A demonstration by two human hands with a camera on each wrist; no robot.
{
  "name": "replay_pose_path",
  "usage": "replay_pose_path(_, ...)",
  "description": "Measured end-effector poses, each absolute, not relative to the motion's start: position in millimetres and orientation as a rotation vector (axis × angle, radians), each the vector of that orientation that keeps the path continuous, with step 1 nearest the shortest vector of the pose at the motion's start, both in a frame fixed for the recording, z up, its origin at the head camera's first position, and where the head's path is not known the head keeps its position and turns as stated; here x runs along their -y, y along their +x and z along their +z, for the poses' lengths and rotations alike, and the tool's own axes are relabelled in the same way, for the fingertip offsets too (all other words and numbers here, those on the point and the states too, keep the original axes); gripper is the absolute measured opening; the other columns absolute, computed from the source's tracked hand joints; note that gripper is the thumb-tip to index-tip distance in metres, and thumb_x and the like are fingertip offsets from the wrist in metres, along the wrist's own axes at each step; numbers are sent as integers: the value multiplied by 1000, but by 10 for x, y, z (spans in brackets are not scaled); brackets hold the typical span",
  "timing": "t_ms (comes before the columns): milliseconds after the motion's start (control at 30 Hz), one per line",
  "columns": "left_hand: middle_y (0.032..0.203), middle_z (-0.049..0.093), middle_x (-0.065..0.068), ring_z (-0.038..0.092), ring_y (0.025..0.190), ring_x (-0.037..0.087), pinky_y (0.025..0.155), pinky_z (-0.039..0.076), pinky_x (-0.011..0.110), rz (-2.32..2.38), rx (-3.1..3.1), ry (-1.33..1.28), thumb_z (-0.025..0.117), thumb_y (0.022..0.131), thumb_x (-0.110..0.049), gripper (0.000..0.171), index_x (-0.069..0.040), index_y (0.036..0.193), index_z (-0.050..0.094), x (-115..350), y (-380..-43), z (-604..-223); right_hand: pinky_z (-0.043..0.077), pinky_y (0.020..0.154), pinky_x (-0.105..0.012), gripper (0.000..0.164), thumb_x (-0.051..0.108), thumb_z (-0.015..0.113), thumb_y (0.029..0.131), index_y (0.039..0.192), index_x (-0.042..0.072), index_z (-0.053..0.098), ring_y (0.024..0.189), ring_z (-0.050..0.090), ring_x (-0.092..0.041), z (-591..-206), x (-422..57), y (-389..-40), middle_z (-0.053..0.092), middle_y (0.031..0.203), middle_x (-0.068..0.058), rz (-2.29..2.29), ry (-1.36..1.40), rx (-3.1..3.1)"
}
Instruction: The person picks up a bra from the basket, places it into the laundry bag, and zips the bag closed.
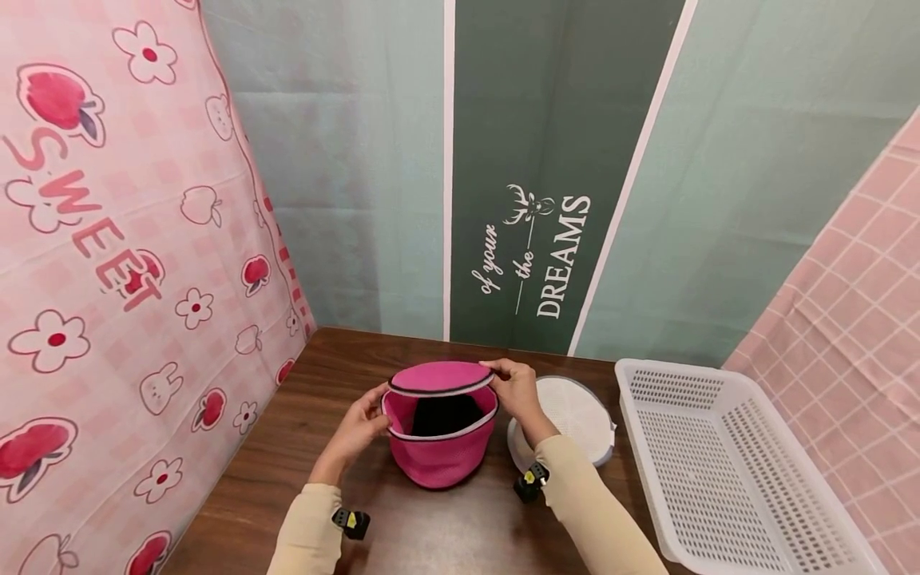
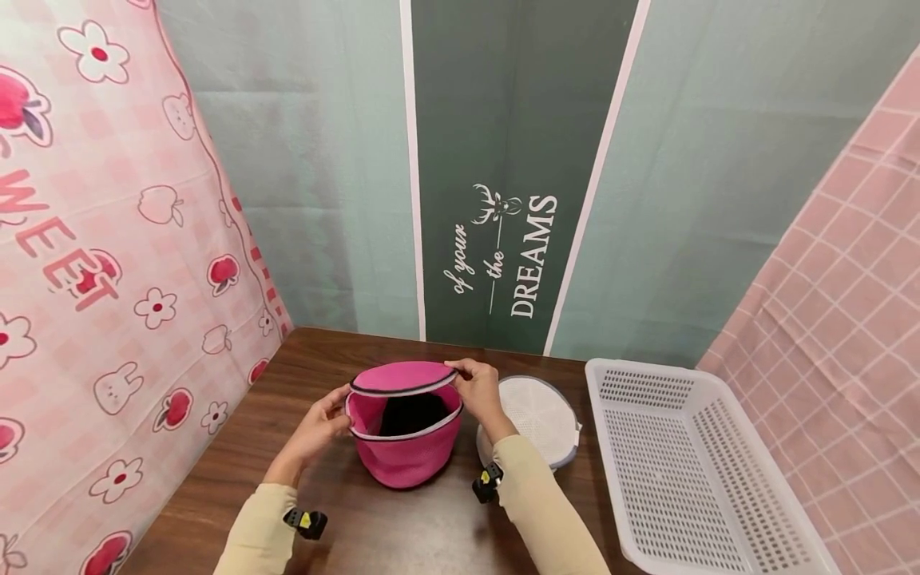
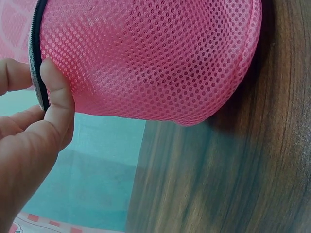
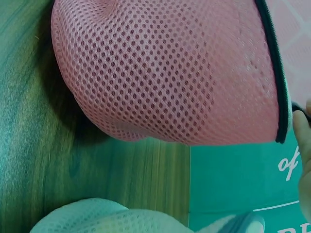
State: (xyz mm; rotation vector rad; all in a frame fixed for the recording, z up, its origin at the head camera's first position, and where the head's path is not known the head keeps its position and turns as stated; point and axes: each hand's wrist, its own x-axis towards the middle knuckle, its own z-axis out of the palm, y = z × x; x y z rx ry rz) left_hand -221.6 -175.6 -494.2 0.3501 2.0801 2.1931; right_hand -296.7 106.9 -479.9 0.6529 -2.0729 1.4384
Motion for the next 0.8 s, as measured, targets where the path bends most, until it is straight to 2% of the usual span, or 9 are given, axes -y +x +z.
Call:
replay_pose_path(200,103,51,34,57,74,15,63,51,26,2246,-2042,329,45,85,13,58,13,139,25,1745,-2193,-4955,48,69,-21,21,-13,71,70,86,0,74,82,64,-19,-4749,-1112,-2906,69,85,-11,1493,658,2187)
replay_pose_path(300,98,54,23,57,73,15,65,51,28,2294,-1978,310,42,87,10,54,14,138,26,1731,-2182,-4945,49,65,-23,25,-15,70,68,86,2,75,81,62,-19,-4716,-1127,-2873,68,85,-7,1449,670,2253)
replay_pose_path(433,105,56,6,56,79,16,64,51,31,2410,-1852,238,34,86,10,48,17,134,29,1721,-2178,-4925,49,63,-27,24,-10,73,69,87,5,75,79,61,-18,-4676,-1130,-2843,67,85,-4,1424,678,2334)
replay_pose_path(500,107,55,2,55,80,16,63,51,32,2465,-1795,205,31,87,8,48,18,133,29,1717,-2174,-4920,49,65,-27,23,-8,73,70,89,5,75,80,61,-17,-4659,-1142,-2828,68,87,-5,1463,659,2371)
replay_pose_path(600,108,55,3,56,79,15,62,52,32,2497,-1768,178,34,90,1,47,19,134,28,1716,-2167,-4922,48,63,-25,23,-10,70,72,90,3,74,77,60,-16,-4646,-1173,-2815,68,89,-6,1577,598,2415)
replay_pose_path(667,108,55,8,57,80,14,63,52,32,2477,-1802,186,38,94,-2,48,15,137,28,1718,-2161,-4930,48,62,-24,22,-10,68,73,92,0,73,76,60,-14,-4634,-1196,-2804,68,90,-8,1657,562,2429)
replay_pose_path(800,113,53,21,60,80,14,65,53,30,2442,-1882,193,47,93,2,49,12,138,29,1719,-2160,-4952,49,63,-24,18,-8,66,78,95,-7,70,78,60,-15,-4522,-1220,-2724,68,92,-15,1782,561,2423)
